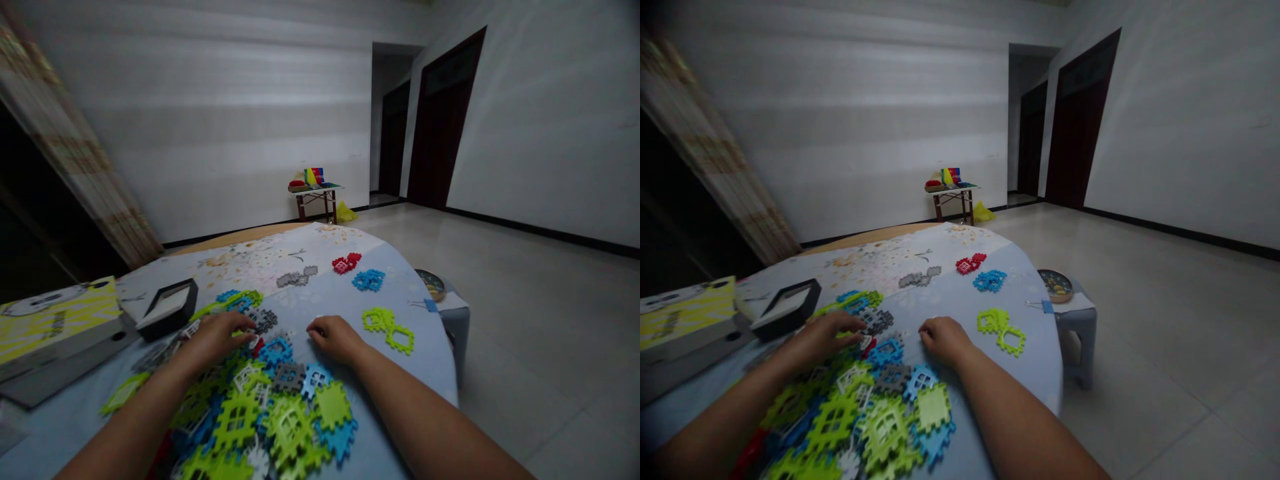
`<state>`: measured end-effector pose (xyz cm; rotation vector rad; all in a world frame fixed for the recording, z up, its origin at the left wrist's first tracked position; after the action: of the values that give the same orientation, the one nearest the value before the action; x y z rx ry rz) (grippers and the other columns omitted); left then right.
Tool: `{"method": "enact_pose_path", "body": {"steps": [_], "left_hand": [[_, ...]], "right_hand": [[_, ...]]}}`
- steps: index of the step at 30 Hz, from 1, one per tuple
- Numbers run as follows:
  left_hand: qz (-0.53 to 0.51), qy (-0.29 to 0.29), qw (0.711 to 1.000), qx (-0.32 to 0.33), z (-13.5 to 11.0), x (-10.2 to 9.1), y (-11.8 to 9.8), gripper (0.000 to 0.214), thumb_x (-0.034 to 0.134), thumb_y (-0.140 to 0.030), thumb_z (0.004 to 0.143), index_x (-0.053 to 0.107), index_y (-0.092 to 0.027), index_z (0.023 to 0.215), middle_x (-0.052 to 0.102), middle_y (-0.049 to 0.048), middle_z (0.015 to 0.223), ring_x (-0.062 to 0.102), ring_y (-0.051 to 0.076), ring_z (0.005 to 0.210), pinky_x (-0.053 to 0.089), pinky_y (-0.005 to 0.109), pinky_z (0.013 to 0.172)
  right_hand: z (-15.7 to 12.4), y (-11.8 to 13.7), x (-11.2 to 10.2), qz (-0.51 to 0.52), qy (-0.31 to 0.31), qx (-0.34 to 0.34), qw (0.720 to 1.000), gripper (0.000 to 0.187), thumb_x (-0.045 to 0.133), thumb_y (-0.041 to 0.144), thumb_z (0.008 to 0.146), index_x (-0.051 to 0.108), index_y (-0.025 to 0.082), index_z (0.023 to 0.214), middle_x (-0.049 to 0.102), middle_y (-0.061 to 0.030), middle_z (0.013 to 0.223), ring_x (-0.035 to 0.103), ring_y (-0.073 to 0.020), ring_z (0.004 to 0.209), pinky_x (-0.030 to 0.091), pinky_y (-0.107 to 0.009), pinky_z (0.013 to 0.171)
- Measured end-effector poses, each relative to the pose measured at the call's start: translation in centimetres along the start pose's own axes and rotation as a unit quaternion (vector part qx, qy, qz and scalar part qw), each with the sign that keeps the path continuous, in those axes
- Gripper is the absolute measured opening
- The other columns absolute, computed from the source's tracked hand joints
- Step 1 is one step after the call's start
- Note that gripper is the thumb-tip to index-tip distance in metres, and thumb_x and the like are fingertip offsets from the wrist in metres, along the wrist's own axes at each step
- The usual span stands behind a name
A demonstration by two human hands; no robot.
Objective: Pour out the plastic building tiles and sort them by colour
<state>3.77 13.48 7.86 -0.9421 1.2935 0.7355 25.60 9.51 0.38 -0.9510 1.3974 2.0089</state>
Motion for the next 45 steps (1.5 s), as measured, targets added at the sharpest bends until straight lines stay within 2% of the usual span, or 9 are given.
{"method": "enact_pose_path", "body": {"steps": [8,14,19,25,29,32,36,40,45], "left_hand": [[-0.013,0.083,0.994,0.075,-0.2,2.3,-3.5,0.029,0.057,-0.028,0.065,0.069,-0.033,0.090,0.067,0.0025,0.104,0.053,0.028,0.103,0.032,0.041,0.092],[0.002,0.099,0.993,0.067,0.5,3.3,-2.8,0.022,0.055,-0.028,0.065,0.070,-0.031,0.080,0.069,0.0022,0.090,0.058,0.025,0.090,0.034,0.040,0.089],[-0.048,0.065,0.995,0.065,1.9,1.9,-2.4,0.025,0.055,-0.040,0.068,0.070,-0.029,0.085,0.070,0.0021,0.092,0.060,0.022,0.089,0.040,0.032,0.083],[-0.075,0.021,0.995,0.059,6.2,1.4,-5.0,0.025,0.058,-0.041,0.067,0.071,-0.030,0.085,0.071,0.0008,0.090,0.062,0.020,0.088,0.042,0.029,0.082],[-0.078,0.006,0.995,0.061,10.7,2.8,-8.6,0.022,0.063,-0.035,0.065,0.071,-0.027,0.084,0.071,0.0017,0.090,0.061,0.020,0.091,0.041,0.029,0.085],[-0.095,-0.023,0.993,0.068,13.9,3.4,-11.7,0.028,0.060,-0.037,0.069,0.069,-0.026,0.093,0.069,0.0029,0.099,0.060,0.020,0.094,0.038,0.032,0.089],[-0.128,-0.029,0.987,0.088,16.3,3.6,-14.7,0.045,0.064,-0.041,0.066,0.062,-0.027,0.108,0.066,0.0025,0.110,0.060,0.020,0.096,0.040,0.030,0.088],[-0.144,-0.034,0.984,0.101,15.5,3.1,-13.6,0.045,0.058,-0.044,0.069,0.062,-0.025,0.110,0.063,0.0042,0.115,0.058,0.020,0.100,0.041,0.030,0.088],[-0.145,-0.056,0.985,0.072,11.2,1.4,-7.8,0.047,0.052,-0.053,0.071,0.065,-0.021,0.104,0.065,0.0061,0.112,0.055,0.023,0.108,0.037,0.033,0.096]], "right_hand": [[0.1,0.0,-0.4,0.007,0.009,0.008,1.000,0.027,0.045,0.025,0.082,0.066,0.022,0.098,0.069,-0.0030,0.093,0.061,-0.0146,0.083,0.043,-0.022,0.072],[0.2,-0.3,-0.4,0.021,0.002,0.001,1.000,0.027,0.045,0.026,0.081,0.066,0.022,0.097,0.069,-0.0025,0.092,0.062,-0.0140,0.081,0.043,-0.021,0.071],[0.3,-0.6,-0.5,0.030,0.001,0.010,1.000,0.028,0.045,0.027,0.081,0.066,0.022,0.099,0.069,-0.0024,0.094,0.062,-0.0139,0.082,0.043,-0.022,0.072],[0.3,-0.3,-0.8,0.031,-0.008,-0.004,0.999,0.028,0.044,0.028,0.081,0.067,0.023,0.097,0.070,-0.0023,0.091,0.062,-0.0142,0.080,0.042,-0.022,0.069],[0.2,-0.2,-0.8,0.029,-0.010,-0.010,0.999,0.027,0.044,0.026,0.080,0.068,0.022,0.092,0.070,-0.0019,0.086,0.062,-0.0139,0.075,0.041,-0.021,0.064],[0.4,-0.3,-0.7,0.032,-0.011,-0.013,0.999,0.027,0.044,0.021,0.078,0.068,0.020,0.090,0.070,-0.0026,0.085,0.062,-0.0146,0.074,0.041,-0.021,0.063],[0.4,-0.5,-0.7,0.059,-0.013,-0.015,0.998,0.029,0.044,0.019,0.076,0.068,0.019,0.092,0.070,-0.0035,0.090,0.063,-0.0160,0.080,0.043,-0.022,0.068],[0.2,-0.5,-0.9,0.068,-0.017,-0.014,0.997,0.029,0.044,0.020,0.078,0.068,0.021,0.094,0.070,-0.0023,0.090,0.063,-0.0152,0.080,0.043,-0.021,0.070],[0.2,-0.5,-0.7,0.058,-0.016,-0.008,0.998,0.028,0.045,0.025,0.079,0.068,0.022,0.093,0.070,-0.0018,0.087,0.063,-0.0140,0.077,0.042,-0.021,0.068]]}}
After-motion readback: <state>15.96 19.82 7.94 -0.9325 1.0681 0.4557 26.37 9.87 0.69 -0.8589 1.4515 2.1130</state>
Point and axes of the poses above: each hand's wrist, its own z-axis towards the middle knuckle, its own x-axis out of the palm, y = z × x, the point moved 5 cm from there along z, towards the middle knuckle
